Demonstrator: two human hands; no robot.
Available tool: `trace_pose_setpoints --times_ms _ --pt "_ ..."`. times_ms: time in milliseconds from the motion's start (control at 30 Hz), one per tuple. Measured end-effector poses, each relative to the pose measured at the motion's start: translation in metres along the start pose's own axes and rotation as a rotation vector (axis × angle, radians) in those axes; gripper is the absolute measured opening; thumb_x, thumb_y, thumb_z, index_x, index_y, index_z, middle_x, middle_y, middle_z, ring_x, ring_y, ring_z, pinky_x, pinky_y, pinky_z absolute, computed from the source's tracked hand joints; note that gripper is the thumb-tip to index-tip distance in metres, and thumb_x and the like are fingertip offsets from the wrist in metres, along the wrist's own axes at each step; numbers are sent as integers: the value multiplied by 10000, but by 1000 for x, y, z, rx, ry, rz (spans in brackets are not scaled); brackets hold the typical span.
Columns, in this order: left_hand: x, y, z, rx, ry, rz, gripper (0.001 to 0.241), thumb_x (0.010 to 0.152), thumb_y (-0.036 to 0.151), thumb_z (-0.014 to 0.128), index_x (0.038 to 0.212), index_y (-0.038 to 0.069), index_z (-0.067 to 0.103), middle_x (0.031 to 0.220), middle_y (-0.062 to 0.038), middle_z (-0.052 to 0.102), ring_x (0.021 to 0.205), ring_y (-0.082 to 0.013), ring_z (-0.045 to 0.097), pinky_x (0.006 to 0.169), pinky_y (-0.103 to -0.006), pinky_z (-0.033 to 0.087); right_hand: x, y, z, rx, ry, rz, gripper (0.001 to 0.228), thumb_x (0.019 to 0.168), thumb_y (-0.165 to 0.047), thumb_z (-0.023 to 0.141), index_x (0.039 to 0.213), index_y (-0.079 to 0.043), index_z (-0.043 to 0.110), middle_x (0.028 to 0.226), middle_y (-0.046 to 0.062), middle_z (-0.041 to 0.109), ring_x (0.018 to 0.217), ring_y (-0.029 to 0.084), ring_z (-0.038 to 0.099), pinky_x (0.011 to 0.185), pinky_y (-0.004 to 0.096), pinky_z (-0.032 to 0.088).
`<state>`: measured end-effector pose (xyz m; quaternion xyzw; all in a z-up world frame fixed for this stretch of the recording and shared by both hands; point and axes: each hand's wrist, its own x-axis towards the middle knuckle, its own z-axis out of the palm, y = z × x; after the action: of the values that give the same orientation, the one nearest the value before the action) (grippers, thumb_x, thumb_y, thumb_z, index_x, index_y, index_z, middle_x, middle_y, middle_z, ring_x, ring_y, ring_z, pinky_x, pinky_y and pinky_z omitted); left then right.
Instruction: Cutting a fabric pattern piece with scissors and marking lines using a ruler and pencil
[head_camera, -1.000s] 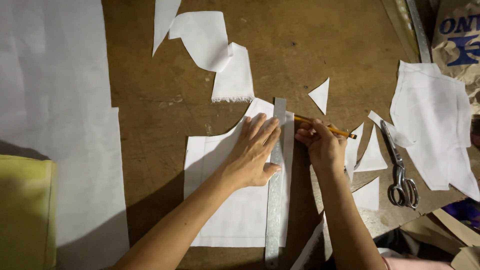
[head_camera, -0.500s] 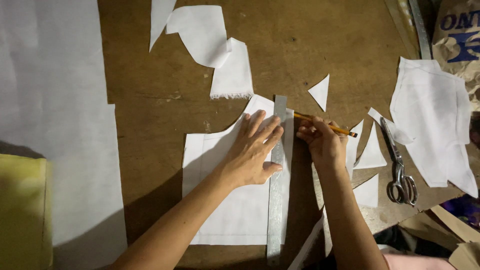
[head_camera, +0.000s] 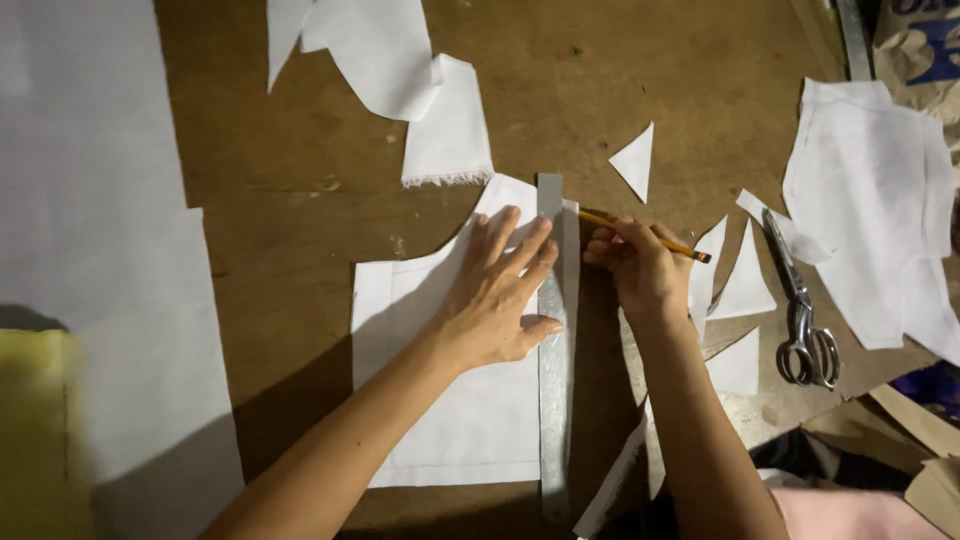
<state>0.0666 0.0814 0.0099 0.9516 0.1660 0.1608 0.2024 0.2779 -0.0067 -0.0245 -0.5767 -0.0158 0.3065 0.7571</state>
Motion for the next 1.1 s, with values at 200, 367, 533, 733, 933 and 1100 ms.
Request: trace_pose_setpoints --times_ms 200,367,533,733,933,1100 --pt "0 -2 2 -57 -15 2 871 761 569 758 1419 23 594 1554 -208 488 1486 -503 299 1203 -671 181 -11 -1 -1 53 15 -7 272 852 80 706 705 -44 513 710 217 604 613 357 691 556 472 613" --pt "-1 -1 4 -46 -8 -2 889 737 559 780 1426 31 588 1558 -195 477 1488 -495 293 1209 -672 194 -59 -11 -23 -116 8 57 176 839 4 695 749 -64 560 716 180 625 588 312 684 522 419 596" --pt "-1 0 5 -55 6 -7 897 741 549 789 1434 22 576 1560 -196 475 1486 -499 296 1211 -683 174 -86 -12 -46 -379 2 -10 60 873 -21 661 857 37 659 718 255 657 555 315 686 532 431 602" --pt "-1 -5 9 -48 10 11 917 709 558 813 1424 33 578 1552 -187 479 1480 -498 293 1210 -677 181 -79 -15 -46 -245 -1 77 88 839 -38 710 867 23 654 684 237 642 527 318 696 458 440 602" --pt "-2 -5 9 -29 -36 -1 920 727 573 778 1446 39 566 1575 -174 459 1498 -480 264 1221 -665 159 -64 -11 -29 -44 64 4 135 856 20 721 784 -4 610 730 215 635 607 310 688 570 465 626" --pt "-2 -4 3 -71 -37 9 904 747 571 773 1447 38 566 1560 -196 477 1491 -501 279 1206 -682 173 -44 -7 -14 -4 19 26 155 872 31 723 795 -15 597 762 205 650 629 325 719 578 446 655"
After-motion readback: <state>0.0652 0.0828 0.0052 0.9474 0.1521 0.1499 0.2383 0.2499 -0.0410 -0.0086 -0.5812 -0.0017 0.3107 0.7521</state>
